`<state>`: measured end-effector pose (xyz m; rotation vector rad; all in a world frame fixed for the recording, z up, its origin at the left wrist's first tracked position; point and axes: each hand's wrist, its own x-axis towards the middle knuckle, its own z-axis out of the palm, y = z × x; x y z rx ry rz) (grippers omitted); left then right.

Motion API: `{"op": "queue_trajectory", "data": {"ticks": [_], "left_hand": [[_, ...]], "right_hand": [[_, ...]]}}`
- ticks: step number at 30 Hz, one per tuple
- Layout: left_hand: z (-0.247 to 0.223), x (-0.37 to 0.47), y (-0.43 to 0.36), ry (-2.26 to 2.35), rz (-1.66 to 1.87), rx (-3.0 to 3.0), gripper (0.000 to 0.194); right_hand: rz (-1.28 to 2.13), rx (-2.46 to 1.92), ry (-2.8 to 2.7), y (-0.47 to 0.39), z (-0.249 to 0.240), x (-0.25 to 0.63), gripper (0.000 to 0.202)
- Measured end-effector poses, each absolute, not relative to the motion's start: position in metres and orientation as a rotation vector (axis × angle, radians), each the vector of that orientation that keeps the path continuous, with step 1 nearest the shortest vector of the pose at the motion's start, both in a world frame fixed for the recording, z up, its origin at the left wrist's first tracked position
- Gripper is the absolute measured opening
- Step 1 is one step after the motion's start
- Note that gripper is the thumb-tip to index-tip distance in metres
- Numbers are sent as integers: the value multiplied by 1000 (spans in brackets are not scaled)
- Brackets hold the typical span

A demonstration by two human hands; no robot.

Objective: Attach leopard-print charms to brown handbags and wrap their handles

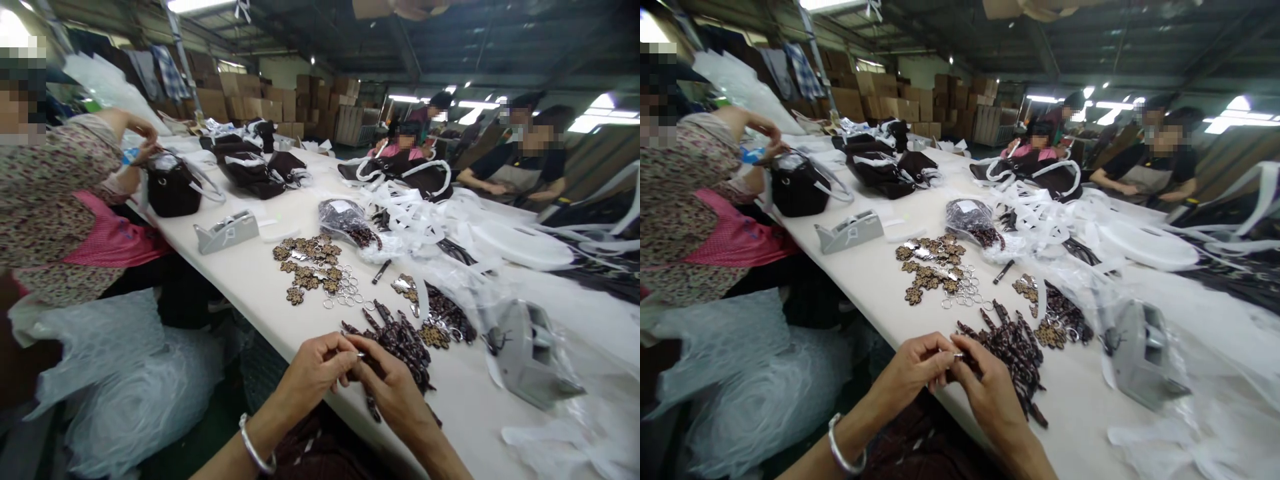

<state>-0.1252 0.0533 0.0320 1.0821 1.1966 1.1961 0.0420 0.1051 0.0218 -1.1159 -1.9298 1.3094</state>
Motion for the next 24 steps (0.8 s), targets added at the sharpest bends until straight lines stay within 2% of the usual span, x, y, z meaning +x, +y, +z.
{"op": "queue_trajectory", "data": {"ticks": [3, 6, 8, 12, 15, 17, 19, 22, 24], "left_hand": [[28, -128, 56, 1291, 1298, 1264, 18], [16, -142, 63, 1374, 1272, 1252, 23], [6, -159, 69, 1508, 1260, 1246, 25], [-15, -193, 79, 1818, 1238, 1432, 16], [-28, -196, 80, 1840, 1108, 1535, 14], [-37, -185, 77, 1811, 1037, 1611, 12], [-44, -169, 76, 1793, 982, 1730, 10], [-54, -147, 80, 1814, 847, 1957, 17], [-60, -138, 87, 1864, 736, 2055, 15]], "right_hand": [[1370, -1177, -1884, 112, 19, 50, 33], [1232, -1233, -1947, 125, 32, 70, 27], [1061, -1301, -1955, 141, 46, 90, 29], [690, -1498, -1974, 184, 66, 137, 39], [222, -1512, -2085, 212, 71, 157, 40], [51, -1445, -2135, 218, 69, 154, 39], [158, -1371, -2191, 211, 61, 137, 32], [563, -1246, -2306, 184, 39, 96, 19], [694, -1151, -2404, 164, 21, 69, 16]]}}
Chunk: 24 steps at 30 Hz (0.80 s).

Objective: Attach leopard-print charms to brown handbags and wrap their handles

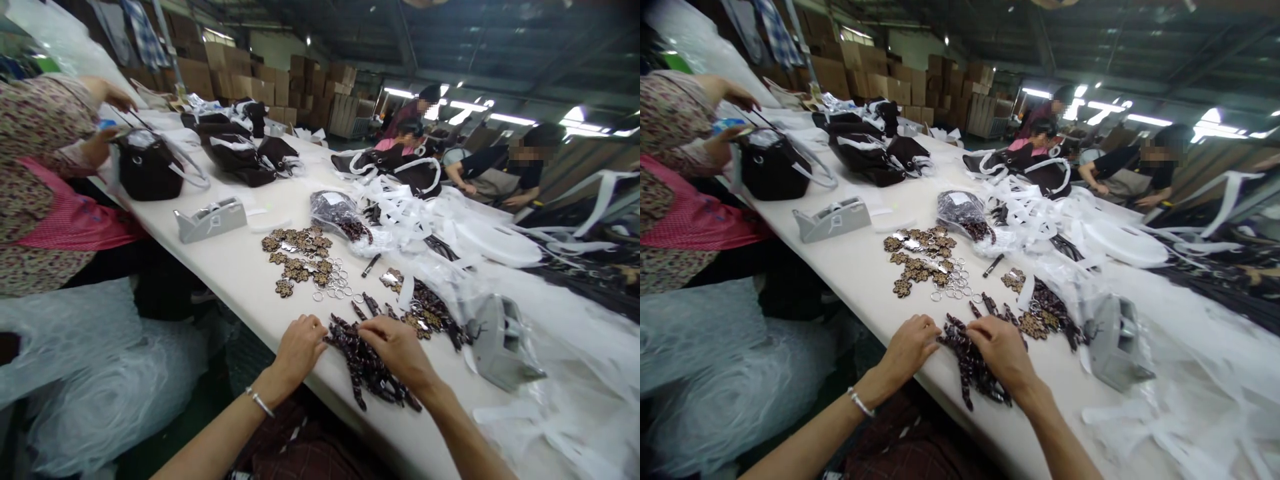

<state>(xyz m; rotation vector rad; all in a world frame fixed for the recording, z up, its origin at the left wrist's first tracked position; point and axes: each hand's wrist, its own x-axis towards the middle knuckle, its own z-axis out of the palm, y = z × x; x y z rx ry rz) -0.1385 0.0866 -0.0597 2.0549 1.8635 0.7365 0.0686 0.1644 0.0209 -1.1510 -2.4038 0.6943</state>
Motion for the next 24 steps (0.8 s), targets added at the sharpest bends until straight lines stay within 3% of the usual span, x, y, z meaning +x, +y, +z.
{"op": "queue_trajectory", "data": {"ticks": [3, 8, 14, 17, 20, 24], "left_hand": [[-66, -136, 96, 1916, 634, 2121, 5], [-68, -135, 95, 1891, 614, 2219, 10], [-58, -140, 86, 1813, 837, 2070, 7], [-52, -168, 95, 1999, 873, 1965, 7], [-51, -206, 111, 2343, 822, 1761, 20], [-56, -238, 132, 2417, 814, 1628, 26]], "right_hand": [[608, -1091, -2572, 144, -5, 39, 12], [249, -1191, -2683, 136, -30, 20, 8], [483, -1051, -2502, 140, -38, 28, 10], [565, -1039, -2346, 142, -43, 34, 9], [482, -1040, -2359, 142, -48, 34, 6], [291, -1062, -2470, 138, -52, 30, 6]]}}
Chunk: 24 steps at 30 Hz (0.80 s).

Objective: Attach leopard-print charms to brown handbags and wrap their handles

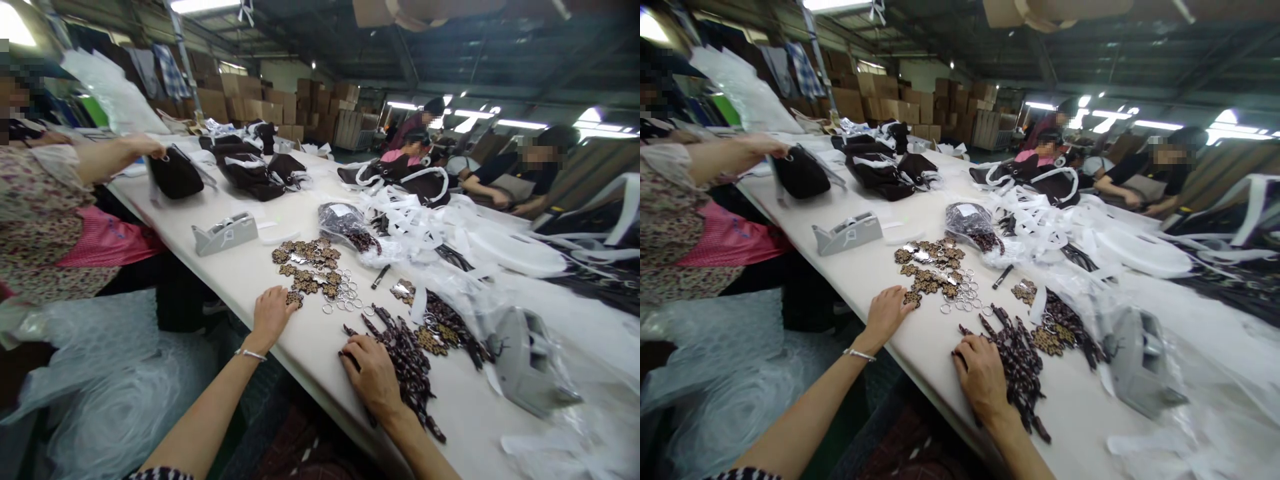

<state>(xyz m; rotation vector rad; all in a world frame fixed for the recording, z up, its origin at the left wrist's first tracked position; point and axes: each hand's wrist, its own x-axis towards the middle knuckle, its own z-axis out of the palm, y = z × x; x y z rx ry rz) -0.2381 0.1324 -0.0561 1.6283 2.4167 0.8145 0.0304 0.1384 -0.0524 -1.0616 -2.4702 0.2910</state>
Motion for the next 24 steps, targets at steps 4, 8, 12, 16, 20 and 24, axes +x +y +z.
{"op": "queue_trajectory", "data": {"ticks": [4, 8, 12, 16, 20, 24], "left_hand": [[-57, -245, 148, 2317, 894, 1526, 22], [-50, -246, 151, 2170, 1033, 1327, 22], [-44, -233, 132, 1843, 1157, 1143, 24], [-40, -202, 105, 1506, 1284, 926, 36], [-40, -169, 91, 1196, 1346, 713, 40], [-44, -162, 101, 1459, 1191, 1234, 31]], "right_hand": [[244, -1061, -2488, 136, -53, 30, 7], [309, -1033, -2426, 136, -52, 33, 15], [569, -1061, -2143, 134, -42, 29, 18], [1261, -1209, -1713, 127, -26, 11, 30], [1789, -1173, -1323, 121, -22, -6, 48], [1744, -1189, -1306, 125, -23, -1, 33]]}}
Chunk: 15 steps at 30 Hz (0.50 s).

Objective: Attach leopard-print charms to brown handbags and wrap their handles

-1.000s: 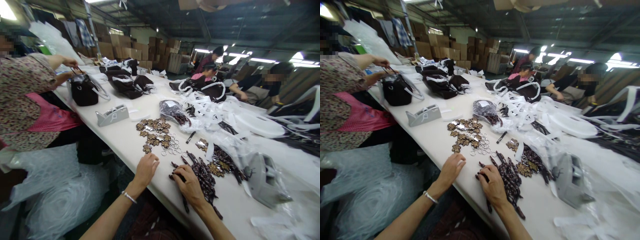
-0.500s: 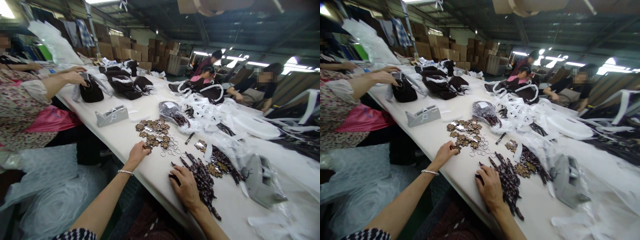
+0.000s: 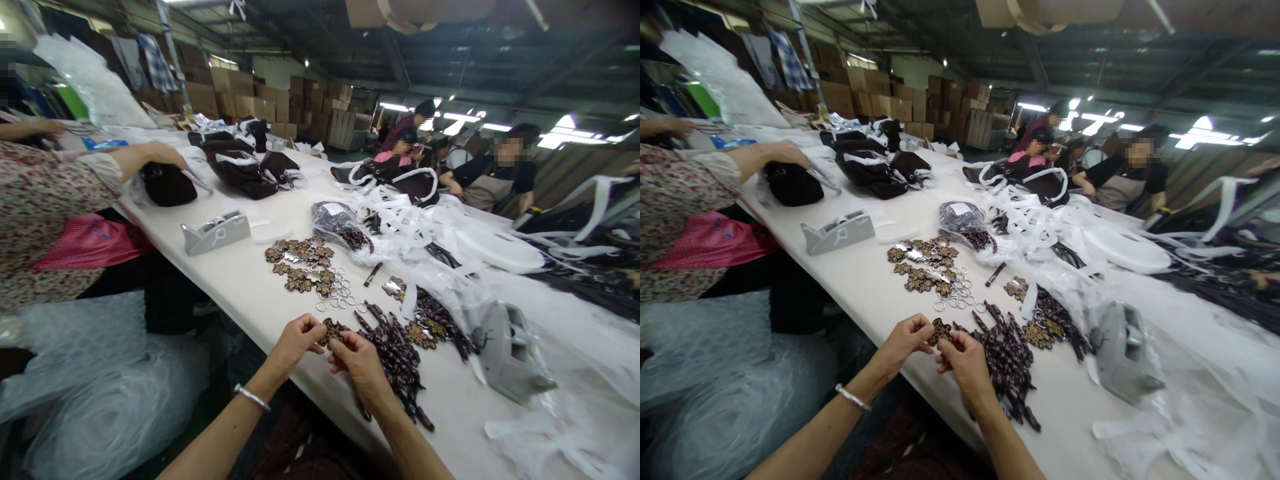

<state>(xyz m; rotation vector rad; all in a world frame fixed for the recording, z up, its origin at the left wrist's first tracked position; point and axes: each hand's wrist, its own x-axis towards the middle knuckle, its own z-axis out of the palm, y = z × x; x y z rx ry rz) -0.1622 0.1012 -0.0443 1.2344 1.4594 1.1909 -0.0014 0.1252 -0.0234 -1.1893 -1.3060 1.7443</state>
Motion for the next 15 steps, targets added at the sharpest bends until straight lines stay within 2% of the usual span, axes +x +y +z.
{"op": "queue_trajectory", "data": {"ticks": [2, 7, 10, 15], "left_hand": [[-47, -169, 114, 1626, 1136, 1448, 32], [-58, -183, 150, 1800, 997, 1799, 9], [-66, -181, 165, 1845, 866, 1996, 9], [-75, -180, 174, 1901, 700, 2239, 20]], "right_hand": [[1659, -1255, -1386, 132, -22, 9, 31], [1358, -1426, -1568, 154, -21, 31, 40], [1243, -1481, -1672, 162, -25, 37, 35], [1161, -1532, -1738, 167, -33, 39, 32]]}}
